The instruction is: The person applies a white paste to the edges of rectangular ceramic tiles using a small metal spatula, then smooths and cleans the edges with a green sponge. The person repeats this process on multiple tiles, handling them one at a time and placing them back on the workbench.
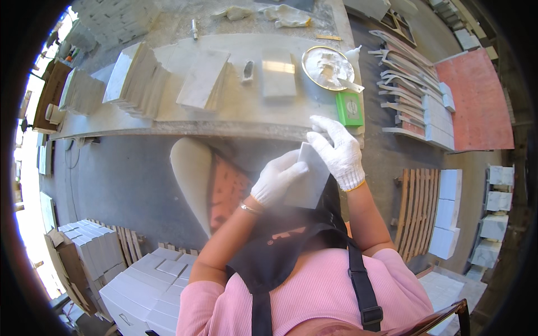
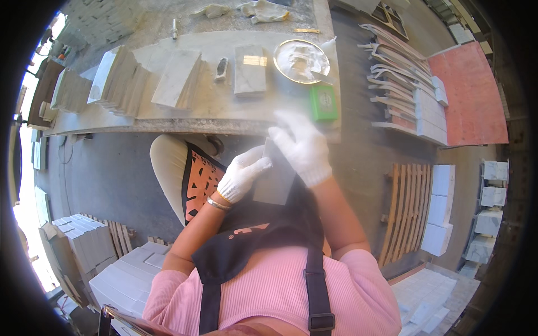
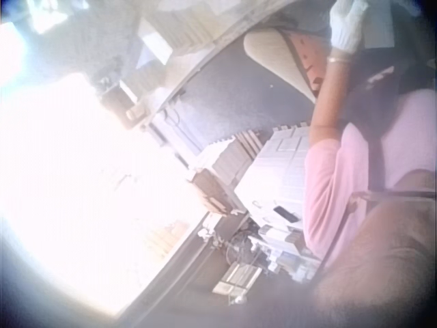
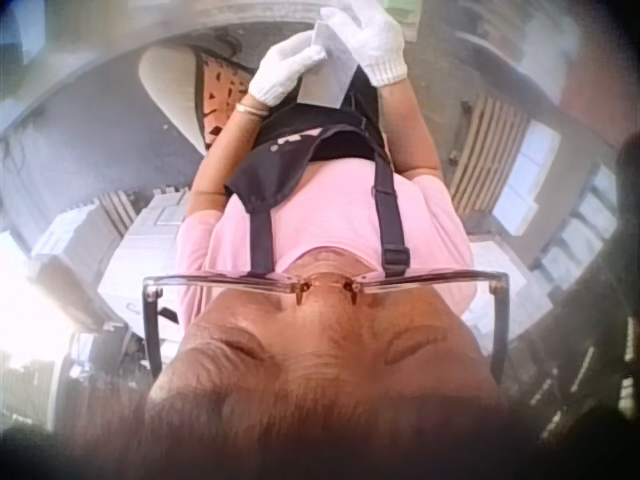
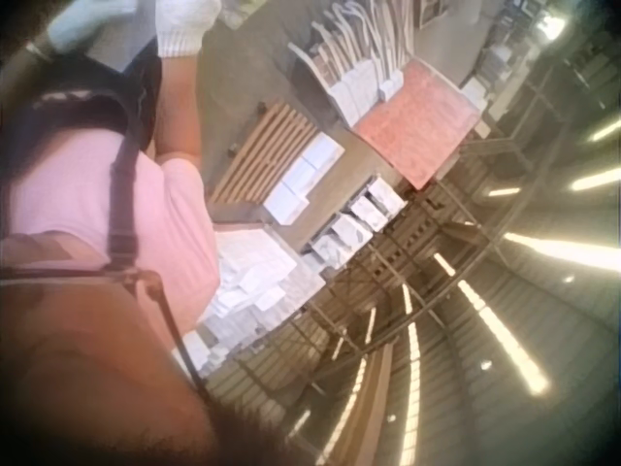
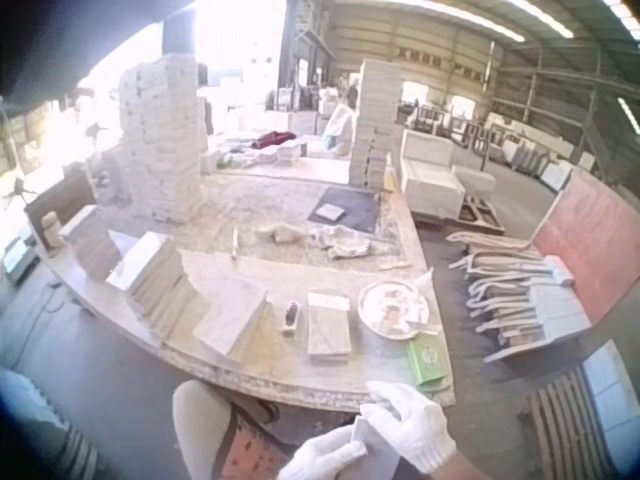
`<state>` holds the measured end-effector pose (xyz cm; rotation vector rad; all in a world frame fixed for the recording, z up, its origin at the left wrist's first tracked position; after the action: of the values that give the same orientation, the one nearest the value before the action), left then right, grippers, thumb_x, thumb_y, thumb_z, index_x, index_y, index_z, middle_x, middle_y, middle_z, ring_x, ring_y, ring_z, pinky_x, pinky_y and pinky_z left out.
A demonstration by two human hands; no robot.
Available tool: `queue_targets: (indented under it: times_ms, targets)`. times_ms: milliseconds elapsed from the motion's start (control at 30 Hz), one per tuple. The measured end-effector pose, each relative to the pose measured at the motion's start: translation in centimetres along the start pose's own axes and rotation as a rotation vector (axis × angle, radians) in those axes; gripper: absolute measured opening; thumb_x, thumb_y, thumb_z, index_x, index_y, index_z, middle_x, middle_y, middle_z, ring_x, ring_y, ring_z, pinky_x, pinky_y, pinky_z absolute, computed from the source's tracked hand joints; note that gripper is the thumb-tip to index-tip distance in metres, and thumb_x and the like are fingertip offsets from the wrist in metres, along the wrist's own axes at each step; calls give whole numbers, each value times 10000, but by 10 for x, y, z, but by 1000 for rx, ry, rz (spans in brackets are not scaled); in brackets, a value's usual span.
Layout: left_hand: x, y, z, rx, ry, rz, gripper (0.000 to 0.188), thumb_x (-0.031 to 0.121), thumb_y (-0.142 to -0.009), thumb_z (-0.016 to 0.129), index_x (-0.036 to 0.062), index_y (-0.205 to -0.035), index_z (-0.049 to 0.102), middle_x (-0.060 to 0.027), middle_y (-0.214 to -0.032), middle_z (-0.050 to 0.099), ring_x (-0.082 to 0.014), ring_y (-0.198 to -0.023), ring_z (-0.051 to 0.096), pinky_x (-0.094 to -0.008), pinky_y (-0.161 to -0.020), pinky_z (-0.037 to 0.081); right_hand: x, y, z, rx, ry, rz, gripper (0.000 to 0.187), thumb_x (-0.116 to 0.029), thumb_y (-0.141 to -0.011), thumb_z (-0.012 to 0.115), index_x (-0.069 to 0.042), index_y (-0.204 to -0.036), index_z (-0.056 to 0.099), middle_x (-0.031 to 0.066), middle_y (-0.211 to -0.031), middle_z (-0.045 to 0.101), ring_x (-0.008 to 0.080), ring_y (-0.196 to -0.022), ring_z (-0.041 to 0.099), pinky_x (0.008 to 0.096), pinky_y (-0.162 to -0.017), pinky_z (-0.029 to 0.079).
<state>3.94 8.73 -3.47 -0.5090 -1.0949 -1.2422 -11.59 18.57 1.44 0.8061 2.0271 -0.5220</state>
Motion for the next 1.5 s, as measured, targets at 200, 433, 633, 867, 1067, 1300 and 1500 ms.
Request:
queue_targets:
  times_ms: [200,433,633,867,1067,1300,1500]
  targets:
    - [34,10,-10,116,-113,4,513,256,-1014,683,-32,-1430,600,-76,-1334,687,-153,-1203,611,-317,-1065,471,12,-3,0,-13,-5,12,286,-133,-975,678,-29,-1235,740,171,-1227,746,268,-1136,714,343,-1013,526]
    - [126,-5,-92,343,-374,305,484,260,-982,655,14,-1399,638,-90,-1264,720,-145,-1155,641,-321,-1021,501,67,11,-9,-36,-258,191,339,-71,-978,663,-18,-1311,697,50,-1057,732,80,-841,660,223,-673,516]
    - [212,-60,-181,570,-927,255,485,384,-947,645,98,-1334,701,-159,-1256,743,-305,-1141,701,-371,-1008,523,83,26,15,-124,-254,198,399,-104,-979,675,-21,-1369,662,77,-1096,753,99,-863,679,240,-709,533]
    - [229,-94,-179,679,-1562,105,772,603,-846,701,141,-1459,619,-222,-1379,660,-354,-1236,655,-452,-1068,499,79,21,14,-157,-273,258,375,-154,-969,701,11,-1305,698,151,-1288,733,217,-1208,676,332,-1058,495]
    - [212,-125,-143,501,-1791,-23,840,669,-754,732,197,-1442,633,-205,-1502,540,-391,-1308,598,-514,-1078,491,73,18,24,-180,-254,169,405,-83,-980,688,16,-1371,648,91,-1133,752,118,-959,693,260,-830,564]
    - [220,-141,-156,545,-1700,-215,736,615,-727,757,192,-1326,702,-152,-1473,577,-350,-1298,606,-474,-1067,505,85,29,19,-182,-259,253,350,-178,-967,710,-17,-1278,726,137,-1302,734,230,-1214,685,350,-1067,502]
    - [216,-139,-149,570,-1725,-216,709,575,-765,736,203,-1366,679,-154,-1495,574,-365,-1317,592,-487,-1076,500,83,21,12,-176,-282,280,360,-178,-973,698,-9,-1291,714,145,-1295,733,230,-1216,678,349,-1069,496]
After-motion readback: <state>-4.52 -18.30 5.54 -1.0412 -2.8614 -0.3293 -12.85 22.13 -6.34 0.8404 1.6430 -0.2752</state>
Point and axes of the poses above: each hand's wrist, its own y-axis away from the middle knuckle, its own z-axis out of the palm, x = y × z, the point moved 3 cm from there along -y, towards the middle knuckle
